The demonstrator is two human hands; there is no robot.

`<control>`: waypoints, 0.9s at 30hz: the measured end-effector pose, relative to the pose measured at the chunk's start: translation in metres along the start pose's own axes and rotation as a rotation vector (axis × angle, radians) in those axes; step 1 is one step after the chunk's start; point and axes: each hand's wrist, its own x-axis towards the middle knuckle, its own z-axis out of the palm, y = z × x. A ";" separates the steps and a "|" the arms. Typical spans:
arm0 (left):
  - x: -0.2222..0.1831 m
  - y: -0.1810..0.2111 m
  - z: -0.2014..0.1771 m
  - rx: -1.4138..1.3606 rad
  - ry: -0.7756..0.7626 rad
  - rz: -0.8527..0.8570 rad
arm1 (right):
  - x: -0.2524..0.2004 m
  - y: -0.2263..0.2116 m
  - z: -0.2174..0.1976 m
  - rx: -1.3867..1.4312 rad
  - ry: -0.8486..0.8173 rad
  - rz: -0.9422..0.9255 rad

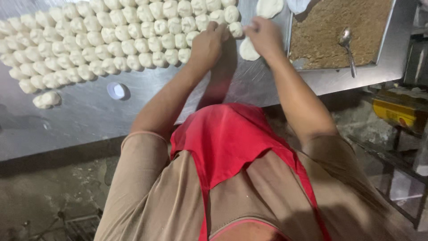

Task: The person prepares stuffed buns by flattening dough balls by hand, scooping meat filling into the center with a spoon, and pinching the dough closed to seal them. They repeat this process for multiple dough balls on a metal table.

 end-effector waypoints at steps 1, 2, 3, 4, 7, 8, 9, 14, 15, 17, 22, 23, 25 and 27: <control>0.017 -0.005 -0.001 0.081 -0.056 0.032 | 0.013 -0.005 0.003 -0.168 -0.052 -0.036; 0.030 -0.007 -0.002 0.163 -0.111 0.062 | 0.019 -0.009 0.005 -0.133 -0.044 -0.080; 0.037 -0.008 -0.001 0.239 -0.137 0.097 | 0.025 -0.014 0.007 -0.097 -0.039 -0.122; 0.042 -0.009 0.001 0.317 -0.162 0.131 | 0.029 -0.017 0.009 -0.061 -0.034 -0.165; 0.040 -0.011 0.006 0.371 -0.167 0.159 | 0.027 -0.025 0.016 -0.076 -0.070 -0.098; 0.039 -0.011 0.005 0.361 -0.155 0.159 | 0.026 -0.027 0.016 -0.044 -0.073 -0.102; 0.037 -0.009 0.004 0.331 -0.152 0.208 | 0.019 -0.026 0.014 -0.015 -0.077 -0.099; -0.007 0.009 -0.031 0.088 -0.045 0.321 | -0.029 -0.021 -0.004 0.185 -0.007 -0.253; -0.027 0.011 -0.042 -0.038 0.028 0.305 | -0.047 -0.017 -0.008 0.384 -0.043 -0.232; -0.077 0.012 -0.060 -0.121 0.067 0.117 | -0.080 -0.003 -0.017 0.411 -0.093 -0.182; -0.169 -0.024 -0.076 0.042 -0.170 -0.344 | -0.119 0.012 0.005 0.061 -0.289 -0.122; -0.184 -0.030 -0.075 0.102 -0.229 -0.413 | -0.123 0.010 0.013 -0.061 -0.289 -0.146; -0.206 -0.036 -0.072 0.113 -0.181 -0.412 | -0.125 0.003 0.022 -0.309 -0.269 -0.195; -0.207 -0.036 -0.066 0.102 -0.111 -0.381 | -0.128 -0.006 0.019 -0.451 -0.238 -0.270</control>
